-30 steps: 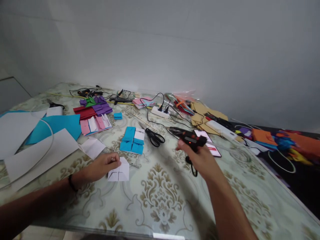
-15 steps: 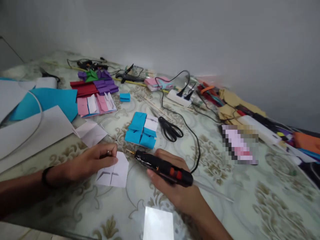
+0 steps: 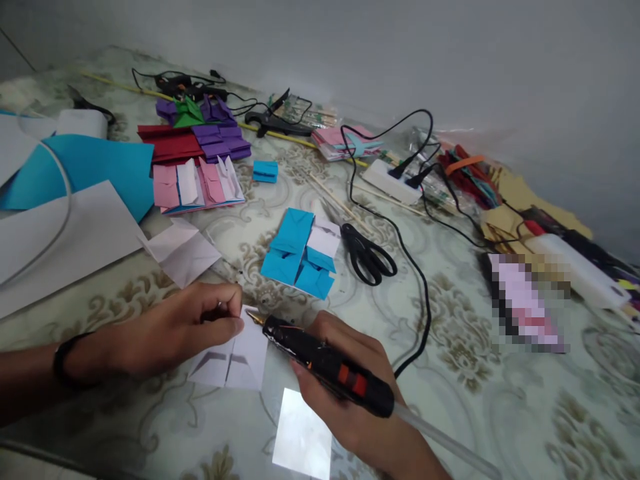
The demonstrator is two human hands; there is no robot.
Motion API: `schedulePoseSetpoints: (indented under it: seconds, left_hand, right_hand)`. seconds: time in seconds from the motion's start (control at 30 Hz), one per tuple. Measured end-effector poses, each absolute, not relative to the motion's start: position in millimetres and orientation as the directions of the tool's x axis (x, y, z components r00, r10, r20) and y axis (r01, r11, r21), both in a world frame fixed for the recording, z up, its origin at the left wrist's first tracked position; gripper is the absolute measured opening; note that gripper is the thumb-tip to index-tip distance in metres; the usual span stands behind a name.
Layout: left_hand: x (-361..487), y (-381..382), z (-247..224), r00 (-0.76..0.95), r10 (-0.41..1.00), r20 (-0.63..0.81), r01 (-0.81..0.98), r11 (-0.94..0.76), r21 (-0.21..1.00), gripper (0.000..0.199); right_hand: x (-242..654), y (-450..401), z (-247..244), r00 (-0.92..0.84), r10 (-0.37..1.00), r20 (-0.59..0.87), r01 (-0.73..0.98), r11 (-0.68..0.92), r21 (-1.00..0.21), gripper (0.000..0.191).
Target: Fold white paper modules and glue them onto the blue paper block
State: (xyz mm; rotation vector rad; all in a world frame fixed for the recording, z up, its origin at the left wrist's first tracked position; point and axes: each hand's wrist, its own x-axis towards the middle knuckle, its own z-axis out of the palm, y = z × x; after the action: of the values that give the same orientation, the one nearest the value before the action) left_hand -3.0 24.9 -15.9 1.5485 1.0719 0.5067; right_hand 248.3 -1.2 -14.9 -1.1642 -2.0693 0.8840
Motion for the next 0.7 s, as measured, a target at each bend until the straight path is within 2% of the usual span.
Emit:
schedulePoseSetpoints:
  seconds: [0.3, 0.7]
  left_hand:
    - [-2.1, 25.9, -17.2, 0.503, 0.833, -0.232, 0.355, 0.046, 0.934, 0.014]
    - [-2.5, 26.7, -15.5, 0.508, 0.828, -0.236, 0.361, 0.043, 0.932, 0.016]
  right_hand:
    - [246.0, -2.3, -15.3, -0.424, 0.887, 0.183, 0.52, 0.403, -0.753, 0.022]
    - [245.9, -4.2, -14.2, -0.414, 0.894, 0.174, 0.528, 0.391, -0.754, 0.023]
